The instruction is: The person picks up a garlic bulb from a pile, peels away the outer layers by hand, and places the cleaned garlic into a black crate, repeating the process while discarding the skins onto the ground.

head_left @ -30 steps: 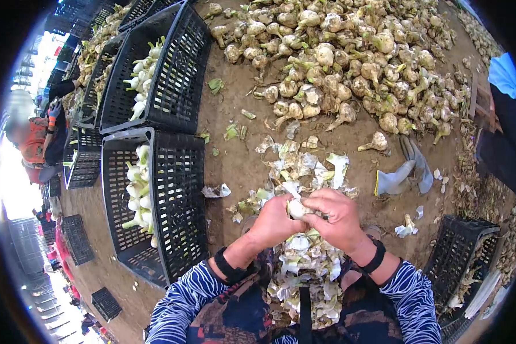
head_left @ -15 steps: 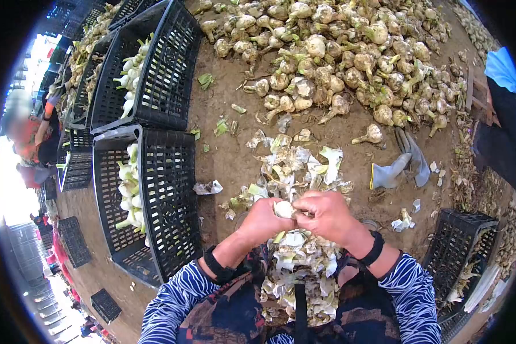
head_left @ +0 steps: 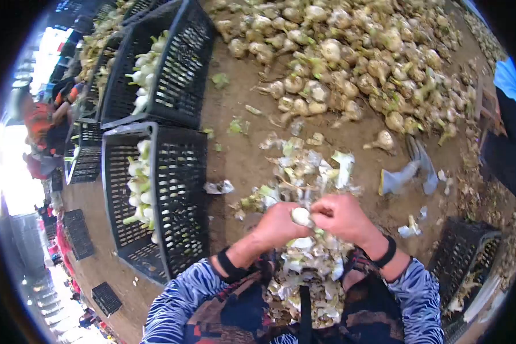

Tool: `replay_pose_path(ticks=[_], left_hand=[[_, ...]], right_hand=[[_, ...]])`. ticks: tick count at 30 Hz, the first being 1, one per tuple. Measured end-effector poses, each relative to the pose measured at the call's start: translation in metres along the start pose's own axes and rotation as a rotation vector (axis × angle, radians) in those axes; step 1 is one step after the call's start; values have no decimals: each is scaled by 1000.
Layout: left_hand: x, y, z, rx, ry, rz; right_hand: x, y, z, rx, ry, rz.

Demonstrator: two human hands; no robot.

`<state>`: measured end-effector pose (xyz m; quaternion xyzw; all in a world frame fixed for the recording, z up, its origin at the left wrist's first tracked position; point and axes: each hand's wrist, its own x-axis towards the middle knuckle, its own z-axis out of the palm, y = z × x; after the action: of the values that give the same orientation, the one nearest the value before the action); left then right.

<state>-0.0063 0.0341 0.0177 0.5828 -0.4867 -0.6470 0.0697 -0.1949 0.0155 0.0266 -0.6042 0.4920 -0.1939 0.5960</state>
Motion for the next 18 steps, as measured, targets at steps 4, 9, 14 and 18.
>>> replay_pose_path(ticks=[4, 9, 14, 18], left_hand=[[0, -2, -4, 14, 23, 3], [-2, -7, -2, 51, 7, 10], [-4, 12, -17, -197, -27, 149], [-10, 54, -60, -505, 103, -1]], right_hand=[[0, -1, 9, -314, 124, -284], [1, 5, 16, -374, 239, -331], [29, 72, 11, -218, 397, -19], [42, 86, -14, -580, 470, 47]])
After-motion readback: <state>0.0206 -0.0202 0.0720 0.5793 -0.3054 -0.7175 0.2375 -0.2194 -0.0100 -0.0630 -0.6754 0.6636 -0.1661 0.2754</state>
